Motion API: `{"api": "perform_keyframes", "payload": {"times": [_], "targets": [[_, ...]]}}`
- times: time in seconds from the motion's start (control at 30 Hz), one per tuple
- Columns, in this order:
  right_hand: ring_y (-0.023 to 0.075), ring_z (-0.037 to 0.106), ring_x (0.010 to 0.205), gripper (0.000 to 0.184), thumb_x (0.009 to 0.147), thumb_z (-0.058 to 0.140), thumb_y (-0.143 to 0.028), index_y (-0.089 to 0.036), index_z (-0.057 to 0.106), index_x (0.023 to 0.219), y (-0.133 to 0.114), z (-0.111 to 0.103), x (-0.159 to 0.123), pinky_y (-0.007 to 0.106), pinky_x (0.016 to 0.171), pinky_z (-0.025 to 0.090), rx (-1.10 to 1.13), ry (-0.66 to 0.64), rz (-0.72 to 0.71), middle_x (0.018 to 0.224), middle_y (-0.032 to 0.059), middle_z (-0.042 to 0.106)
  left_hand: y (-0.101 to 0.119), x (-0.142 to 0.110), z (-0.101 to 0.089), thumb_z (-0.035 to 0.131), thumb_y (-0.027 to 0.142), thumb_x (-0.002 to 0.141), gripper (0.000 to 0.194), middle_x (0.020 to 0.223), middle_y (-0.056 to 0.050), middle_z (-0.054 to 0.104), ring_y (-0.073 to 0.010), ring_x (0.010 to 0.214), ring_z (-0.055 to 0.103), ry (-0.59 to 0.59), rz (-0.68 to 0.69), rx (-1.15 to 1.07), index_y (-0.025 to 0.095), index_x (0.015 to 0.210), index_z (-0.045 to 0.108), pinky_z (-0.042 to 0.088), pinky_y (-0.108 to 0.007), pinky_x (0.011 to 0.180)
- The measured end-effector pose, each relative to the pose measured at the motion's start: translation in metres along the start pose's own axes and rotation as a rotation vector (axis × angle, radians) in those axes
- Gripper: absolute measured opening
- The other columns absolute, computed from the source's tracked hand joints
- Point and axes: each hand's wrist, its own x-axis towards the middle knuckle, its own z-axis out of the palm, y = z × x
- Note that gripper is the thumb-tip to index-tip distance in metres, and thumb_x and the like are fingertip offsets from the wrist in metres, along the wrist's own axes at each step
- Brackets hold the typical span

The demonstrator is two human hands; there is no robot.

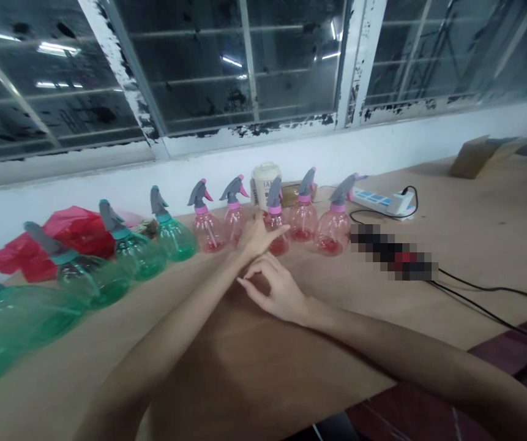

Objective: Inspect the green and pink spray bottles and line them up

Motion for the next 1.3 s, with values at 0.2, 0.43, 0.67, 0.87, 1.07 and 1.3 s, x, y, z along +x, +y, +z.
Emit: {"api": "perform_keyframes", "payload": {"times": [0.2,0.43,0.67,0.87,1.07,1.3], "targets": [[0.0167,0.056,0.078,0.014,0.079,0.057,-0.017,-0.021,0.049,0.088,-0.011,-0.008,0.002,0.035,0.071,0.047,-0.078,0.183,-0.252,0.081,0.0027,0.058,-0.028,-0.068,-0.033,0.051,0.05,0.079,0.051,0.106,-0.013,0.06,-0.0273,0.091,0.062,-0.045,0.044,0.009,0.016,0.116,0.045,0.048,-0.038,0.077],[0.026,0.051,0.096,0.059,0.064,0.07,-0.053,-0.018,0.046,0.105,-0.002,0.0,-0.009,0.044,0.082,0.043,-0.069,0.0,0.118,0.101,0.0108,0.053,-0.07,-0.156,-0.084,0.056,0.062,0.071,0.065,0.1,-0.011,0.061,-0.0299,0.087,0.061,0.028,-0.178,0.051,0.018,0.116,0.042,0.048,-0.042,0.073],[0.032,0.037,0.12,0.102,0.049,0.073,-0.064,-0.022,0.029,0.131,-0.01,0.011,-0.016,0.053,0.1,0.026,0.077,-0.442,0.123,0.125,0.0122,0.048,-0.047,-0.179,-0.09,0.059,0.062,0.068,0.063,0.103,-0.01,0.06,-0.0315,0.094,0.06,-0.019,-0.216,-0.039,0.021,0.113,0.042,0.047,-0.045,0.076],[0.0312,0.043,0.113,0.089,0.05,0.075,-0.06,-0.022,0.041,0.122,-0.012,0.01,-0.016,0.051,0.095,0.035,0.098,-0.401,0.269,0.117,0.0108,0.052,-0.029,-0.16,-0.084,0.053,0.056,0.077,0.045,0.102,-0.007,0.06,-0.0271,0.093,0.059,-0.045,-0.095,-0.249,0.02,0.105,0.05,0.045,-0.044,0.081],[0.0323,0.041,0.116,0.095,0.051,0.074,-0.06,-0.021,0.035,0.128,-0.007,0.011,-0.016,0.052,0.095,0.036,0.07,-0.395,0.313,0.125,0.0125,0.047,-0.009,-0.124,-0.076,0.064,0.046,0.074,0.054,0.11,-0.004,0.059,-0.0225,0.098,0.058,0.136,0.018,-0.563,0.026,0.12,0.045,0.045,-0.039,0.088],[0.0326,0.043,0.115,0.097,0.052,0.073,-0.061,-0.02,0.032,0.13,-0.002,0.007,-0.01,0.054,0.095,0.036,-0.025,-0.402,0.365,0.123,0.0135,0.048,-0.016,-0.099,-0.054,0.059,0.033,0.075,0.023,0.084,0.0,0.063,-0.0178,0.078,0.062,0.102,-0.002,-0.678,0.021,0.096,0.056,0.051,-0.035,0.076]]}}
